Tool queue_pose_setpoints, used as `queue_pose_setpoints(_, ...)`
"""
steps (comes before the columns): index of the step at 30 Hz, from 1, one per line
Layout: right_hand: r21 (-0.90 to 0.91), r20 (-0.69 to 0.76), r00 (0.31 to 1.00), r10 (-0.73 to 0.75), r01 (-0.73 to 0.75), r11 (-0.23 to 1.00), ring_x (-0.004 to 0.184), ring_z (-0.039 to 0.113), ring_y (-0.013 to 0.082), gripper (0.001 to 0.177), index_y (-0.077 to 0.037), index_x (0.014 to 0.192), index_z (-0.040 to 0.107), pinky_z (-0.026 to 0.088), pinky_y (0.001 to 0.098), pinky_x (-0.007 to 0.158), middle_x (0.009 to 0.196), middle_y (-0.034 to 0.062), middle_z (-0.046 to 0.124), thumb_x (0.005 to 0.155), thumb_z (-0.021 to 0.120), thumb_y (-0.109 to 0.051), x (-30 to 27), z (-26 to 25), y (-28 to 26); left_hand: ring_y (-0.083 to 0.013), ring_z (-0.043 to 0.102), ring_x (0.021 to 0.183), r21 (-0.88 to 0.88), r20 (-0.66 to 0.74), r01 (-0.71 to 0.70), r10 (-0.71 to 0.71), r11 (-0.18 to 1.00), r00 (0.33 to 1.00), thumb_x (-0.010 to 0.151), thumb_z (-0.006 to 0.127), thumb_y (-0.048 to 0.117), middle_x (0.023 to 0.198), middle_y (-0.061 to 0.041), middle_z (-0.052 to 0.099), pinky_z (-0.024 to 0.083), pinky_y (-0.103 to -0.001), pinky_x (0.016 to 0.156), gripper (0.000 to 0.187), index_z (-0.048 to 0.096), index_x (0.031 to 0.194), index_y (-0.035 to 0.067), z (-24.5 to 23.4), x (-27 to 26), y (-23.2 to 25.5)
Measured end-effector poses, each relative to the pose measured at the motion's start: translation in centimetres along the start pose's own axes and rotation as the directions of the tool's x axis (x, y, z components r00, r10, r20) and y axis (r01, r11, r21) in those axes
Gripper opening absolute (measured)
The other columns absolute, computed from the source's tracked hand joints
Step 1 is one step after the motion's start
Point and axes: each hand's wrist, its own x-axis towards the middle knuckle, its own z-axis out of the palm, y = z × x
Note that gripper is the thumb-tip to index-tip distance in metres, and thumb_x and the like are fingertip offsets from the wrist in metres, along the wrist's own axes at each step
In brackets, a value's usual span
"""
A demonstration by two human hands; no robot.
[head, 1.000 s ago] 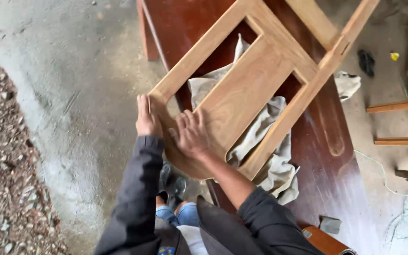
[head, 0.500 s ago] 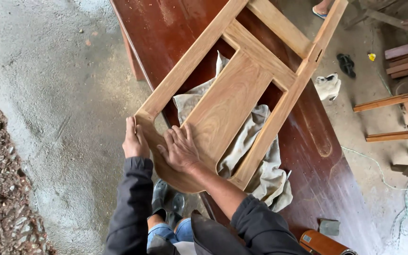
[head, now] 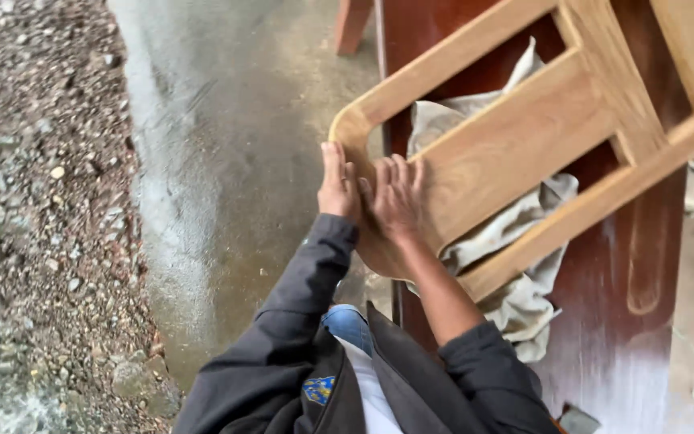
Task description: The person sands the edges and surfaces of a wooden chair frame using a sanding block. They rotate the chair to access different sides and smooth the curved edges and flat surfaces.
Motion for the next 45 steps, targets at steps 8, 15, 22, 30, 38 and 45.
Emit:
queue_pose_setpoints(8, -0.002, -0.049, 0.998, -0.047, 0.047, 0.999, 0.107, 0.042, 0.027, 0.04, -0.004, 0.101, 0.042, 0.015, 0.0532, 0.096, 0.099, 0.0135, 0.049, 0.086, 0.038, -0.042, -0.3, -0.4, -0.3, -0.028, 0.044, 0.11, 0.123, 0.097, -0.161, 0.149, 0.979, 0.984, 0.088, 0.032, 0.036, 0.131, 0.0, 0.034, 0.039, -0.043, 0.09, 0.038, 0.033, 0.126, 0.03, 0.8, 7.5, -3.3)
queue_pose_setpoints(15, 0.051, -0.026, 1.0, -0.012, 0.014, 0.999, 0.111, 0.038, 0.0262, 0.045, -0.006, 0.102, 0.041, 0.006, 0.0513, 0.099, 0.101, 0.0134, 0.047, 0.087, 0.035, -0.047, -0.2, 0.6, 0.4, -0.0058, 0.05, 0.105, 0.44, 0.214, -0.251, 0.17, 0.862, 0.962, 0.083, 0.03, 0.053, 0.123, 0.021, 0.04, 0.039, -0.036, 0.091, 0.035, 0.041, 0.114, 0.042, 6.1, 15.2, -6.8)
queue_pose_setpoints(22, 0.058, -0.025, 0.999, -0.041, 0.043, 0.997, 0.11, 0.038, 0.0261, 0.045, -0.005, 0.105, 0.04, 0.01, 0.0518, 0.098, 0.102, 0.0136, 0.047, 0.088, 0.033, -0.046, -0.6, 1.2, 0.9, -0.0358, 0.028, 0.122, 0.074, 0.077, -0.343, 0.337, 0.937, 0.938, 0.089, 0.031, 0.021, 0.139, -0.01, 0.021, 0.044, -0.052, 0.081, 0.046, 0.021, 0.134, 0.018, 1.8, 1.5, -2.9)
queue_pose_setpoints(30, 0.013, -0.061, 0.996, -0.071, 0.072, 0.997, 0.11, 0.036, 0.0219, 0.038, -0.008, 0.105, 0.039, 0.009, 0.0508, 0.097, 0.103, 0.0102, 0.047, 0.088, 0.034, -0.042, -0.5, 1.3, 1.0, -0.0285, 0.022, 0.125, 0.2, -0.133, -0.383, 0.412, 0.902, 0.901, 0.087, 0.039, 0.017, 0.136, -0.015, 0.023, 0.02, -0.037, 0.103, 0.048, 0.026, 0.132, 0.008, -0.3, -7.7, -3.4)
queue_pose_setpoints(38, -0.029, -0.107, 0.99, -0.096, 0.094, 0.995, 0.106, 0.041, 0.0217, 0.035, -0.007, 0.105, 0.043, 0.013, 0.0491, 0.095, 0.101, 0.0092, 0.049, 0.093, 0.026, -0.036, -0.7, 1.2, 0.8, -0.0278, 0.022, 0.126, 0.056, -0.136, -0.245, 0.251, 0.968, 0.958, 0.089, 0.035, 0.028, 0.138, -0.016, 0.018, 0.024, -0.034, 0.105, 0.052, 0.016, 0.134, 0.009, 4.9, -1.7, -4.8)
queue_pose_setpoints(45, -0.025, -0.072, 0.995, -0.075, 0.074, 0.997, 0.107, 0.039, 0.0238, 0.037, -0.006, 0.105, 0.041, 0.012, 0.0499, 0.096, 0.101, 0.0106, 0.047, 0.093, 0.024, -0.036, -0.3, 0.3, 0.4, -0.0332, 0.031, 0.12, 0.035, -0.128, -0.198, 0.201, 0.98, 0.971, 0.089, 0.032, 0.029, 0.138, -0.016, 0.018, 0.04, -0.044, 0.09, 0.053, 0.013, 0.134, 0.009, 3.9, 0.7, -3.2)
